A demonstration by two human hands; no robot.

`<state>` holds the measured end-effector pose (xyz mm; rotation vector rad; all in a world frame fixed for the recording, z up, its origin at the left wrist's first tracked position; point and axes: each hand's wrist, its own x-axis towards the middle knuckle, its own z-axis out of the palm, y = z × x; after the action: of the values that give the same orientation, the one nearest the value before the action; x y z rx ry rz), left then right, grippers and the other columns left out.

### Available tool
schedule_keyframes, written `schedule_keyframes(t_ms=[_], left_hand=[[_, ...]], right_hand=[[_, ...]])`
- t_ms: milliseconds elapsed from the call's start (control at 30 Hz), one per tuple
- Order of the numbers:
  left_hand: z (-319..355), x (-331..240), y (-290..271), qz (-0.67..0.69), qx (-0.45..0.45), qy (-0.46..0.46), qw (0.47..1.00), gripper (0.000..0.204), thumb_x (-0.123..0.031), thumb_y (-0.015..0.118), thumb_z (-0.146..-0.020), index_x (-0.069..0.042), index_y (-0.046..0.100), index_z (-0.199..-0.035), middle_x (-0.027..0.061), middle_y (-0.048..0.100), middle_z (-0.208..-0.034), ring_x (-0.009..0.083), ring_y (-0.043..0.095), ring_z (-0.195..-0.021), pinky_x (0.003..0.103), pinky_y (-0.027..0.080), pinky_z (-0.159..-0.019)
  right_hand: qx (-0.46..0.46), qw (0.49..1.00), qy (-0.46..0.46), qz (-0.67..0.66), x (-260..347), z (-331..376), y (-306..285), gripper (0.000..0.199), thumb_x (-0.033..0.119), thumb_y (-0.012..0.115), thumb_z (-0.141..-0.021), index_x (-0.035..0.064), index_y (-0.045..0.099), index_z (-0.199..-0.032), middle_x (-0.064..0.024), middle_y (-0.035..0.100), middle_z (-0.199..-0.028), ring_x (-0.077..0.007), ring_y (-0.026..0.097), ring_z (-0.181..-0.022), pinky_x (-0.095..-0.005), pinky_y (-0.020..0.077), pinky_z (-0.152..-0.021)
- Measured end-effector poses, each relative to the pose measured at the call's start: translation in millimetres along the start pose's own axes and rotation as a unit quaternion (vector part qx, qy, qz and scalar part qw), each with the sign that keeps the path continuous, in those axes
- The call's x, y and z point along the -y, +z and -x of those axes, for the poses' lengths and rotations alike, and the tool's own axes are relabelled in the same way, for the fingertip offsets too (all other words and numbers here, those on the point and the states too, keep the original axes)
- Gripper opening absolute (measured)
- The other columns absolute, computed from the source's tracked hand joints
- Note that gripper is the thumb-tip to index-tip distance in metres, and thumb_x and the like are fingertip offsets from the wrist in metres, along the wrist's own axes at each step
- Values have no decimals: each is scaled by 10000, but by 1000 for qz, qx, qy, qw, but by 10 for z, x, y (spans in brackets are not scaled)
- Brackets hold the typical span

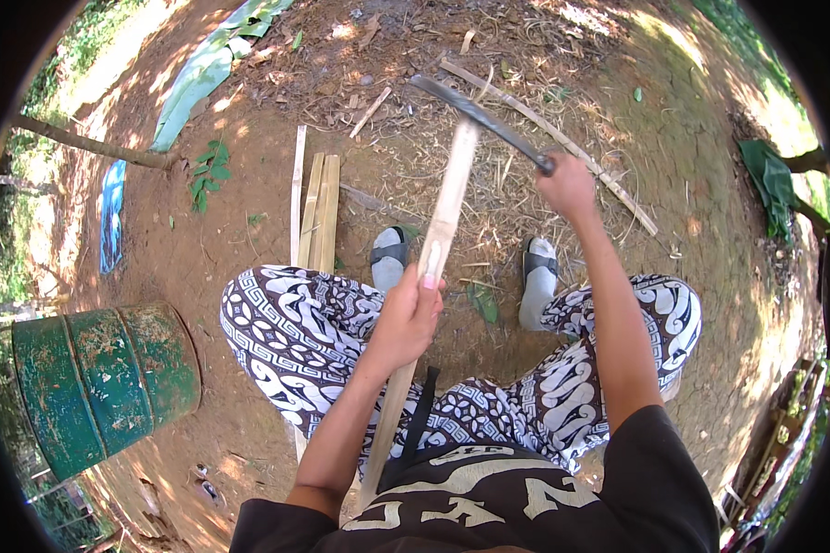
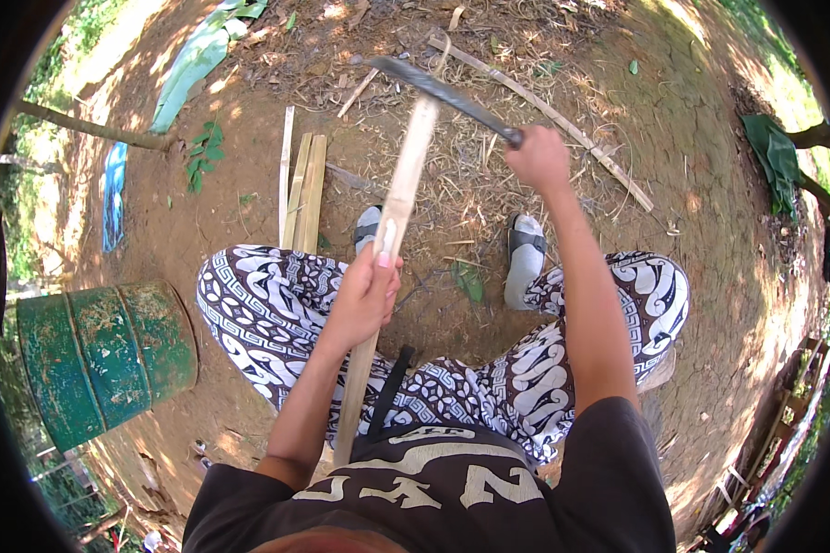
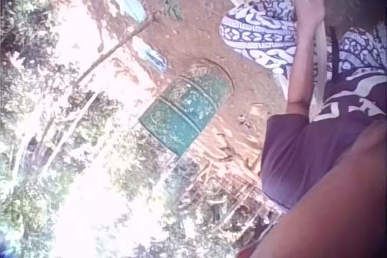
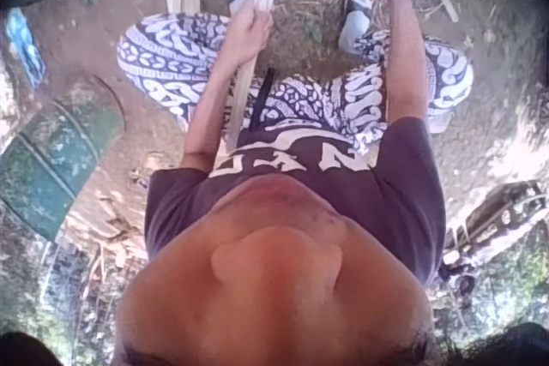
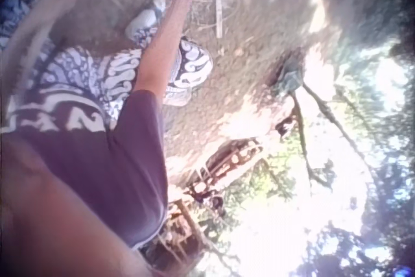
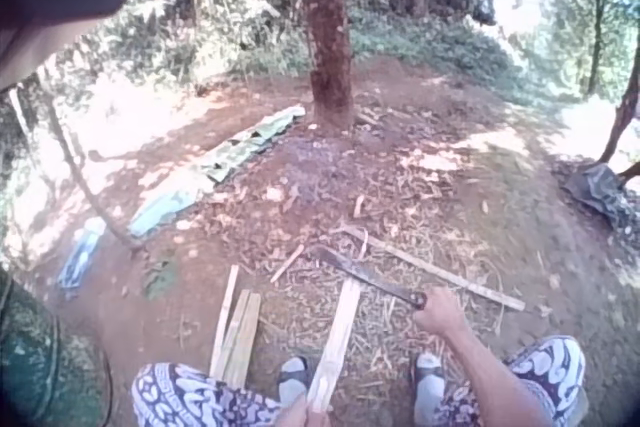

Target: The person shaves a long strip of wood using a machete while sitting on the ground. They use the blade to remove thin layers of wood, repeatedly striking and scraping the surface while holding the piece by hand.

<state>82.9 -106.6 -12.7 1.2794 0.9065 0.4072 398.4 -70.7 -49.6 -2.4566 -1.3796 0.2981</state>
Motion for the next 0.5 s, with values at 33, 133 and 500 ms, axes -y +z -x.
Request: schedule_keyframes(t_ms=[33,133,500], left_hand=[[27,-26,-7,11,22,-29,999,283,-308,339,-1096,-57,468,-1075,-45,401,-682,26,344,-458,211,321,-397],[-24,-108,17,32,69,-67,995,319,-339,323,-1097,-57,472,-1080,-45,385,-667,31,322,-437,211,318,-394],[-114,-245,-110,128,28,-83,988,326,-321,338,-1095,-34,484,-1150,-10,449,-664,67,404,-394,237,367,-364]], right_hand=[[1,997,73,4,-129,-96,-43,275,239,564,-835,35,727,-924,-243,700,-857,-406,695,-833,-509,556,-773],[-19,982,185,-28,-341,-224,96,320,238,533,-861,2,724,-962,-266,704,-939,-452,675,-913,-525,533,-847],[31,986,-101,-130,465,496,-243,156,211,611,-769,61,653,-756,-168,612,-589,-395,629,-588,-485,518,-629]])
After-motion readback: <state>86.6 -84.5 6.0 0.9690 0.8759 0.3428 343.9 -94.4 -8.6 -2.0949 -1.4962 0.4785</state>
